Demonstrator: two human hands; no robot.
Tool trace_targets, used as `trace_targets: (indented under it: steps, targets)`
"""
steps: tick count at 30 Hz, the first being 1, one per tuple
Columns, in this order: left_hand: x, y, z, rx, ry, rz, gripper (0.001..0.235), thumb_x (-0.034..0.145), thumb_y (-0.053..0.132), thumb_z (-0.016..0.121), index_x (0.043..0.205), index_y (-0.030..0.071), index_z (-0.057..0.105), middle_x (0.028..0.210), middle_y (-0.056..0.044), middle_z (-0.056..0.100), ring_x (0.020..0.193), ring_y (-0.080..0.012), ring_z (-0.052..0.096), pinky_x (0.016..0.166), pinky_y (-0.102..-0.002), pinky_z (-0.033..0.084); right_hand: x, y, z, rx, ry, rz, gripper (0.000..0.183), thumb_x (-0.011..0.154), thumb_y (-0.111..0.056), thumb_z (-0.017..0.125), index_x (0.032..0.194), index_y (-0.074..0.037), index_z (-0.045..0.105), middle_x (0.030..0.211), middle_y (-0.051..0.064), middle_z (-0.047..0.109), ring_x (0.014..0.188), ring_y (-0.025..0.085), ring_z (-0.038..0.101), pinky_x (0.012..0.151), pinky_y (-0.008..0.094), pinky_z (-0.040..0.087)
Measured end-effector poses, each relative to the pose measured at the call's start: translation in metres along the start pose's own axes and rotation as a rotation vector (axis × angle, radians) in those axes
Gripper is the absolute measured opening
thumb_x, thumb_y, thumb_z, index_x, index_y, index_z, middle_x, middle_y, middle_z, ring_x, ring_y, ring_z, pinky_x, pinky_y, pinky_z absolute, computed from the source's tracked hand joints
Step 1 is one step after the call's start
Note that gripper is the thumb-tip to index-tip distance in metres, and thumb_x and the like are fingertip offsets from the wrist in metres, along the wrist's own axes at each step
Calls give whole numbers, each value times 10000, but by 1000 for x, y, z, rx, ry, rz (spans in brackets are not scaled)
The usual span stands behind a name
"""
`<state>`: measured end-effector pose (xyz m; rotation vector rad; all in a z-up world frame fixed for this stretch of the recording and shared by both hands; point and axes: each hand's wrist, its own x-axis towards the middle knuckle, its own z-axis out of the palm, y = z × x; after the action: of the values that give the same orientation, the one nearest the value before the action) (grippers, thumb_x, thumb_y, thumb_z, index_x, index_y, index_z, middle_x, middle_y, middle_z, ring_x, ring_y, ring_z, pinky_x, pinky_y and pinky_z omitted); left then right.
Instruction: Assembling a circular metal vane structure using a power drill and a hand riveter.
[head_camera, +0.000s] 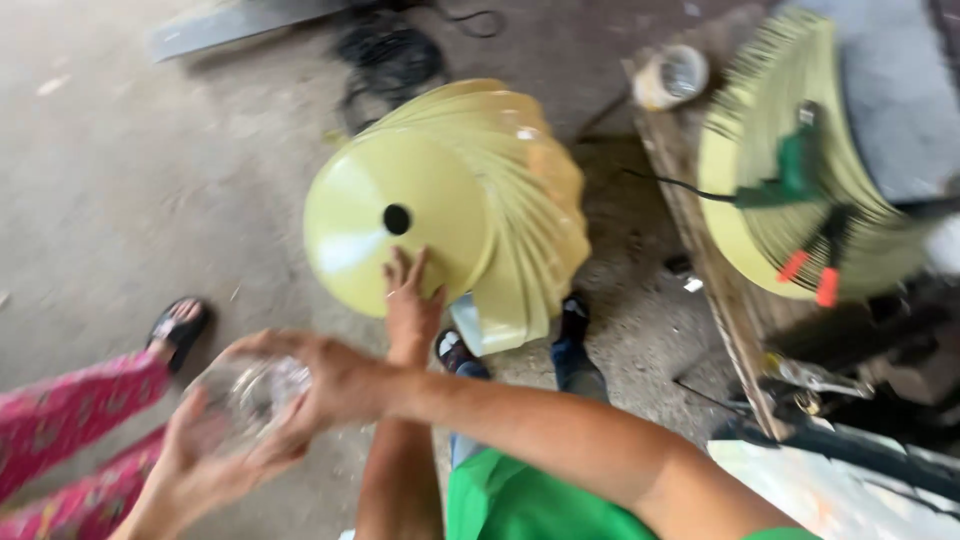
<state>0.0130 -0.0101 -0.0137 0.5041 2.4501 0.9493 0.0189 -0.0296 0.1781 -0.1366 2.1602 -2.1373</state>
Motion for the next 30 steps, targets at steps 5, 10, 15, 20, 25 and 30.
trace_targets:
  steps: [5, 10, 15, 20, 25, 30]
  targets:
    - [-1, 3, -15, 95, -42, -139, 862, 819, 298, 801, 1564, 401, 380, 1725, -47, 137, 1572, -375, 159, 1190, -465, 348, 9, -12, 12, -70, -73, -170, 1066, 666, -450, 868, 1579, -103, 441, 1383, 176, 605, 1336, 335, 550, 1131, 453, 461]
    - [-14, 1, -17, 409, 24, 5, 875, 858, 381, 801, 1610, 317, 360, 1702, -117, 151, 1510, -434, 225, 1210, -548, 308, -19, 21, -43, -163, 278, -6, 818, 821, -452, 816, 1480, -54, 543, 1310, 168, 634, 1189, 270, 630, 1031, 391, 540]
    - [-2, -20, -11, 111, -24, -35, 854, 834, 256, 765, 1590, 360, 381, 1742, -97, 160, 1577, -403, 173, 1194, -462, 350, -101, 63, -174, -134, 477, 333, 358, 905, -363, 753, 970, -12, 740, 821, 29, 718, 742, 113, 662, 693, 291, 569]
    - [-5, -21, -15, 109, 15, -52, 794, 847, 320, 772, 1557, 374, 420, 1723, -121, 183, 1565, -411, 170, 1201, -474, 324, -256, 116, -326, 63, 990, 779, 358, 940, -115, 586, 1290, -82, 655, 881, 34, 730, 734, 145, 724, 663, 329, 623]
    - [-7, -24, -17, 233, 23, -88, 767, 854, 362, 764, 1554, 377, 452, 1724, -152, 222, 1572, -420, 207, 1174, -491, 349, -451, 216, -482, 373, 1535, 793, 265, 962, -111, 659, 1202, 1, 649, 876, 119, 694, 700, 218, 697, 624, 373, 610]
    - [-13, -35, -14, 366, 112, -111, 759, 860, 395, 745, 1570, 332, 486, 1709, -239, 293, 1548, -423, 335, 1147, -496, 421, -539, 276, -587, 216, 1609, 909, 222, 929, -174, 700, 1089, -23, 667, 886, 84, 693, 693, 230, 684, 605, 390, 613]
